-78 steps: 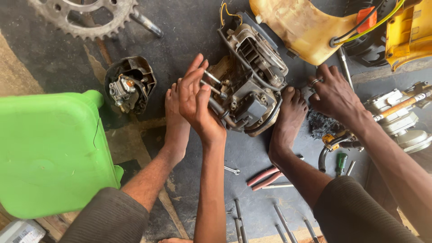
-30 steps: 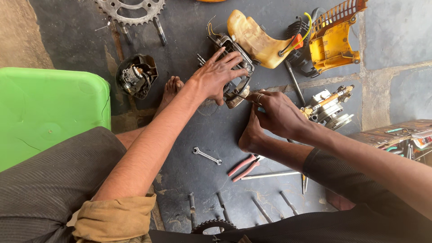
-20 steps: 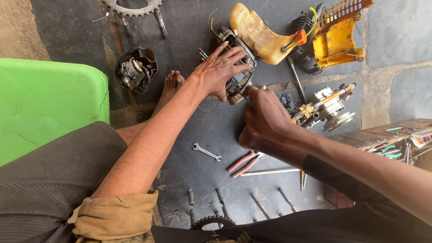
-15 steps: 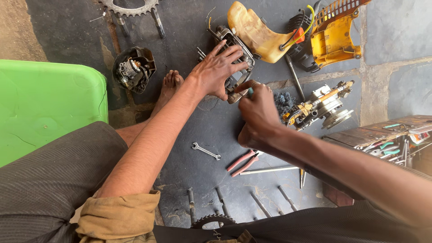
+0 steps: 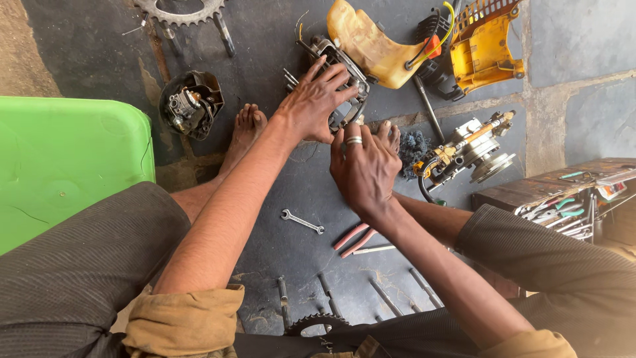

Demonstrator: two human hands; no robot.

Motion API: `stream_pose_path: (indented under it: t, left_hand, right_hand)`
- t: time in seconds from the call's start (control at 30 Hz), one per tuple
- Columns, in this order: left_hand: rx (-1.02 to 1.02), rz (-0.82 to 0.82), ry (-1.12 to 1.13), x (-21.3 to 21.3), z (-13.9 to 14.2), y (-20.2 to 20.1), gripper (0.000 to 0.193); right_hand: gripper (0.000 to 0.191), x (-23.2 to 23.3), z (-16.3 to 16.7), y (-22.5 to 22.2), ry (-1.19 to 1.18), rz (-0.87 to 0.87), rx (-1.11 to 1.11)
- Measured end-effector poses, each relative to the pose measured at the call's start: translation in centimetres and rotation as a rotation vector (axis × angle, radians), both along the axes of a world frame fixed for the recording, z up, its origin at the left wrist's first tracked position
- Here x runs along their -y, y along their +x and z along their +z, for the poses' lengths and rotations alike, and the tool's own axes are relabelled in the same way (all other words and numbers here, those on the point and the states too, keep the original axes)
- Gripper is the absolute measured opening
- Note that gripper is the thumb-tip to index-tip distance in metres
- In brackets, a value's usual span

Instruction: The person sits on the floor and uses a wrench to tighten bolts on a small engine block. They then use a screwdriver to adjust components inside the engine and manipulate wires attached to the assembly.

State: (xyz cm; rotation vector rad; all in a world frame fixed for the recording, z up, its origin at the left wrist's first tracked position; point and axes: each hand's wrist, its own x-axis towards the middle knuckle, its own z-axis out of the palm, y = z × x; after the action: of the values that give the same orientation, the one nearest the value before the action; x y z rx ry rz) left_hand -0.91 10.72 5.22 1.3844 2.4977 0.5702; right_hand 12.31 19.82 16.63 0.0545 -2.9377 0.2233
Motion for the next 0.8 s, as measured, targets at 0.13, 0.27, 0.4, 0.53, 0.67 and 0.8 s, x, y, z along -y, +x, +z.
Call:
stream_pose_path:
  t: [0.13,0.27,0.4,0.53,0.67,0.8]
  left_hand:
    - [-0.052,0.015,-0.105,-0.9,-0.1,0.6,0.108]
    - [0.015,0.012,-0.151,-1.3,-0.3,0.8,0.112]
    - [-0.038,0.044,-0.045,-1.3,-0.2,0.7,0.098]
    - [-0.029,0.031,-0.073,-1.1,0.2,0.8,0.094]
    - [-0.017,0.025,-0.064,-1.1,0.4,0.7,0.093]
    - [-0.062,0.032,0.063,-1.0,-0.7,0.4,0.076]
  right_hand:
    - [0.015,-1.5,-0.3,0.2,0.026,0.117,0.162]
    - [0.019,-2.9,0.5,-0.9,-0.020,0.348,-0.021]
    - [0.048,-3.5,2.7,-1.1,0.016,0.452,0.109]
    - [0.071,-4.3,3.5,-1.6,-0.094,0.597,0.170]
    - [0.063,-4.8,2.9,-1.7,-0.025,0.595,0.170]
    - [0.037,-2.5,2.2,-1.1,0.089,0.324,0.024]
